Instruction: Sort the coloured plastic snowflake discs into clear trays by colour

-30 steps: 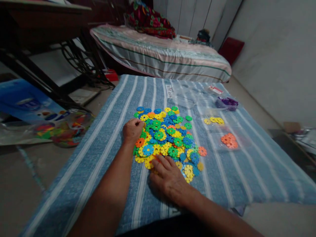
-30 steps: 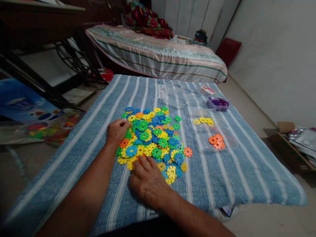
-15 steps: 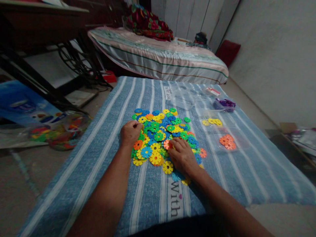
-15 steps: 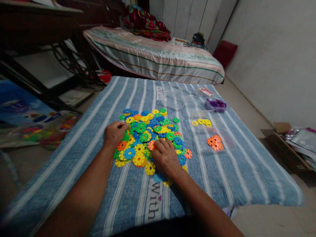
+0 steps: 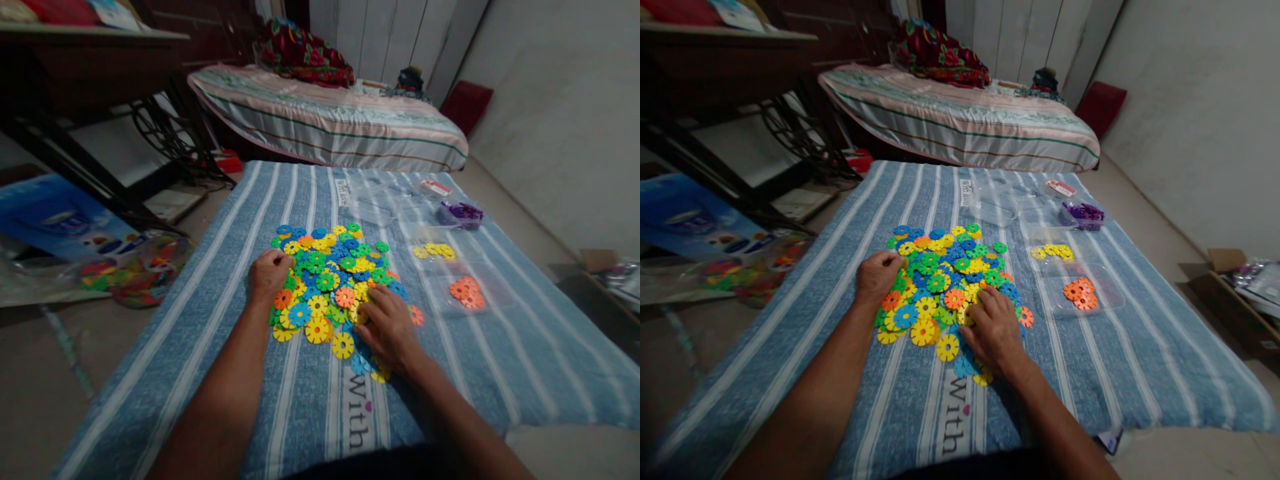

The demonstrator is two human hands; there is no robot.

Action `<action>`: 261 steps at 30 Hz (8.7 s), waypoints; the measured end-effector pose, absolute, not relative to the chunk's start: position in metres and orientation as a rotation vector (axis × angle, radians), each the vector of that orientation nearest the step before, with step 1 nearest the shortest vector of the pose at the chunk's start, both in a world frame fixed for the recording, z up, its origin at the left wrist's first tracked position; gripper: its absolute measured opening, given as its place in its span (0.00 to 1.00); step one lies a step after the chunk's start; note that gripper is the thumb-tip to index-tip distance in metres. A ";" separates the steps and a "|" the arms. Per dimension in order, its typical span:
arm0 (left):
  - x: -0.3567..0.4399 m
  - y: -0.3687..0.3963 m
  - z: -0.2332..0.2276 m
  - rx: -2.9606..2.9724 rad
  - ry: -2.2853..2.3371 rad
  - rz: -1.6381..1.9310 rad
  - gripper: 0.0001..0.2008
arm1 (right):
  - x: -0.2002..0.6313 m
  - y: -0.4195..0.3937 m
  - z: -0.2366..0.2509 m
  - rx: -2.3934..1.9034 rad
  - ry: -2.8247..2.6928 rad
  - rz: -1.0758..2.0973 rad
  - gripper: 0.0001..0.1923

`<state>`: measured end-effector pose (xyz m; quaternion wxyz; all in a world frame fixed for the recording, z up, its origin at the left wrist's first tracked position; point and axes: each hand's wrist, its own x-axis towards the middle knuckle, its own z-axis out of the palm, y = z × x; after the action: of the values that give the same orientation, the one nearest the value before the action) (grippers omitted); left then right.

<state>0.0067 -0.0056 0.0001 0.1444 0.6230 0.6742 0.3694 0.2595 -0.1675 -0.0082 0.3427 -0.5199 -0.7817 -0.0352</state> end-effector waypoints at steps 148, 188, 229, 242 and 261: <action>0.175 -0.118 0.012 3.150 0.262 0.300 0.18 | 0.307 -0.165 -0.010 -1.435 -1.009 0.275 0.15; 0.054 -0.080 -0.010 2.934 1.384 0.508 0.34 | 0.293 -0.162 -0.012 -1.422 -1.267 0.384 0.16; -0.016 0.054 0.005 2.360 2.338 0.338 0.21 | 0.283 -0.068 0.012 -1.466 -1.757 -0.108 0.12; -0.014 0.054 0.008 2.361 2.357 0.353 0.20 | 0.257 -0.031 0.006 -1.659 -1.962 -0.166 0.10; -0.014 0.055 0.008 2.345 2.358 0.376 0.22 | 0.303 -0.044 0.026 -1.585 -1.660 -0.417 0.12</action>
<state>-0.0141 0.0548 0.0082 -0.1021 0.6971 0.7008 0.1116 0.3031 -0.0442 0.0262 0.3935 -0.6247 -0.6542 -0.1642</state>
